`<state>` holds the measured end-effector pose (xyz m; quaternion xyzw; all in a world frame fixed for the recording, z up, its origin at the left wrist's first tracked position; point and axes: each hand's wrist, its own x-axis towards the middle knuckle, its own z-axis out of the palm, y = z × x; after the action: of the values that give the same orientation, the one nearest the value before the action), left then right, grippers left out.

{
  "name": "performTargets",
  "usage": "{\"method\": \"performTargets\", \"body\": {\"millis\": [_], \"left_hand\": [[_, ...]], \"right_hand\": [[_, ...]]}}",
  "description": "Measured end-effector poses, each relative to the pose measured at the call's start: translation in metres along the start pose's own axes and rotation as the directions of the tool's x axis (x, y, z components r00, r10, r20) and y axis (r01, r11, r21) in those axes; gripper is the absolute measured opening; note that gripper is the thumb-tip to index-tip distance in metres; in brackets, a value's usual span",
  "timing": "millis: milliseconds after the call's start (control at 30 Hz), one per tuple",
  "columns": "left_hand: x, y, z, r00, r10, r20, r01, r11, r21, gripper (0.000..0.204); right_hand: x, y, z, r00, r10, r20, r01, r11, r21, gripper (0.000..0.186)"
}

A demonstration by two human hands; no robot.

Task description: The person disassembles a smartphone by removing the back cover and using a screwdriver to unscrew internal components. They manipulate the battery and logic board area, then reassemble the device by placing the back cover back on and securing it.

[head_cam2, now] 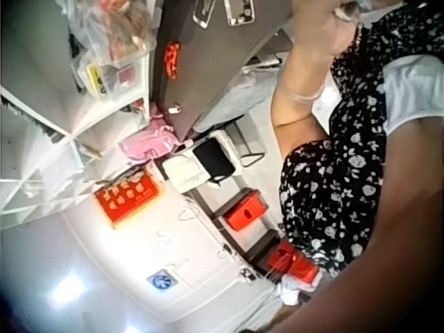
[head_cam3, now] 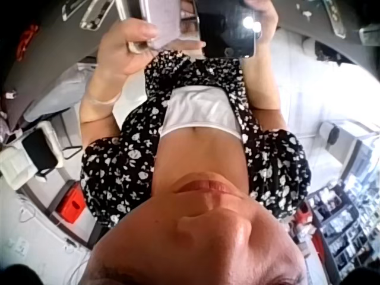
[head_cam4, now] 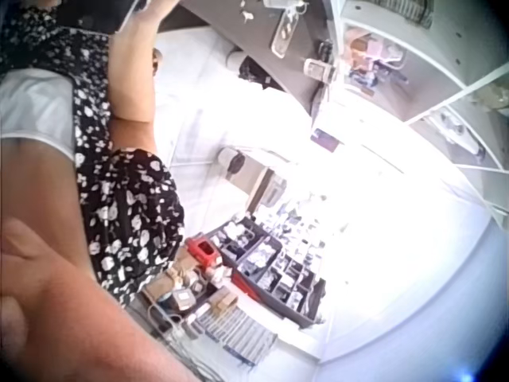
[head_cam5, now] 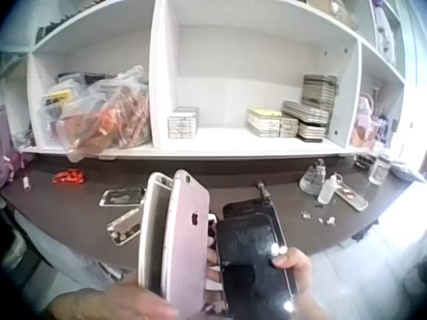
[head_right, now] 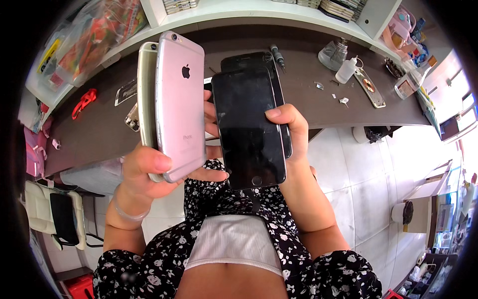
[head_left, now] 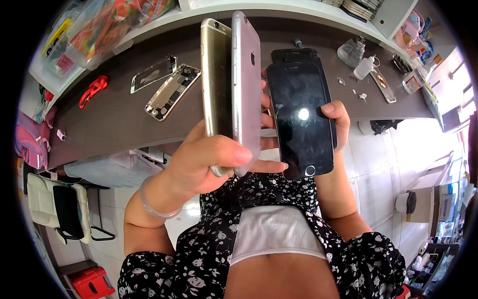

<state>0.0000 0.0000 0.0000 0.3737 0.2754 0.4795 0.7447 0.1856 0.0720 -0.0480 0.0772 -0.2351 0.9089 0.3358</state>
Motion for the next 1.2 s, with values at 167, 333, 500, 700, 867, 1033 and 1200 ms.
{"method": "performTargets", "body": {"millis": [167, 333, 500, 700, 867, 1033, 1200], "left_hand": [[0.0, 0.003, 0.003, 0.998, 0.039, -0.055, -0.037, 0.999, 0.039, 0.094], [-0.004, -0.001, -0.003, 0.994, 0.11, -0.019, -0.111, 0.994, -0.017, 0.085], [-0.002, -0.001, -0.012, 0.998, 0.057, -0.005, -0.057, 0.994, -0.088, 0.077], [-0.002, 0.002, -0.018, 0.998, -0.055, -0.012, 0.052, 0.986, -0.157, 0.064], [-0.003, -0.002, -0.016, 1.0, 0.0, -0.016, -0.001, 0.998, -0.055, 0.073], [-0.004, 0.001, -0.01, 0.999, 0.033, -0.013, -0.032, 0.998, 0.048, 0.078], [-0.002, -0.007, -0.017, 1.0, 0.022, 0.016, -0.022, 0.999, -0.028, 0.07]], "right_hand": [[0.0, -0.004, 0.0, 0.994, 0.023, -0.108, -0.012, 0.995, 0.101, 0.077], [0.002, -0.004, -0.004, 0.989, -0.038, -0.14, 0.063, 0.981, 0.183, 0.074], [0.005, -0.004, -0.006, 0.996, -0.015, -0.093, 0.049, 0.926, 0.375, 0.074], [0.004, -0.001, -0.008, 0.995, -0.028, 0.097, -0.039, 0.775, 0.631, 0.079], [0.005, -0.001, -0.004, 0.992, -0.008, 0.127, -0.073, 0.784, 0.616, 0.084], [0.003, 0.0, -0.002, 0.992, -0.004, 0.122, -0.071, 0.798, 0.598, 0.084], [0.0, 0.001, 0.0, 0.996, 0.018, 0.093, -0.068, 0.813, 0.578, 0.085]]}}
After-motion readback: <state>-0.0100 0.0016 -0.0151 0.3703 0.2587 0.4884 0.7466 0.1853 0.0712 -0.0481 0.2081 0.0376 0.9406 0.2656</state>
